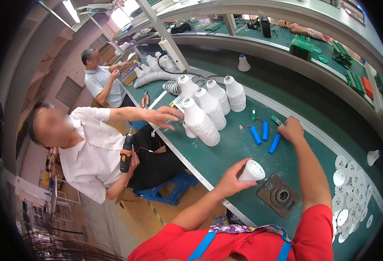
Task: The person assembles small electronic housing units by hand, inserting internal components and circuit boards into white plastic shells and securing them with fasteners.
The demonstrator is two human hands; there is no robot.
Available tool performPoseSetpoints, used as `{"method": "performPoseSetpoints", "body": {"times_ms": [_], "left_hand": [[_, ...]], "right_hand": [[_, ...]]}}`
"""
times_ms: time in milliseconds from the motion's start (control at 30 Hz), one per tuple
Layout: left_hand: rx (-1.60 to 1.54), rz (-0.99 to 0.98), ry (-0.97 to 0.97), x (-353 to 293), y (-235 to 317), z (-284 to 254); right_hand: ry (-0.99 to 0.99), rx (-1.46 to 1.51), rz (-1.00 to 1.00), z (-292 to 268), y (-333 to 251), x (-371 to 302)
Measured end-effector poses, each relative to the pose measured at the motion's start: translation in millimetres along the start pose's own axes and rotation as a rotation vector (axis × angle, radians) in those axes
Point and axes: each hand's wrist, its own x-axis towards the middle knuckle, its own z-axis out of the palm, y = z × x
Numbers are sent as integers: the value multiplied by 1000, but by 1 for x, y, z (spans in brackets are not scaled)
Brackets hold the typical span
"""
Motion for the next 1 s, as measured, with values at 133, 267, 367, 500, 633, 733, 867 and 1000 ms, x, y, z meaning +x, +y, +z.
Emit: {"method": "performPoseSetpoints", "body": {"times_ms": [133, 267, 367, 500, 633, 733, 867, 1000], "left_hand": [[-383, -75, -26, -8, 9, -2], [-473, -85, -36, -18, 18, 2], [-522, -113, 81, -31, 11, 2], [-626, -112, 60, -40, 13, 1], [-830, -107, 5, -52, 21, 5], [-816, -151, -89, -54, 31, 13], [-866, -150, -179, -54, 24, 19], [-1068, -202, -219, -59, 13, 26]], "right_hand": [[104, 220, -69, 2, 19, -24], [50, 1144, -163, -8, 24, -67], [106, 1239, -272, -36, 12, -116], [148, 1280, -402, -62, 17, -167], [-269, 1737, -115, -65, 17, -215], [-404, 1748, 61, -60, 24, -252], [-448, 1538, 112, -60, 33, -275], [-306, 1440, -67, -54, 34, -285]]}}
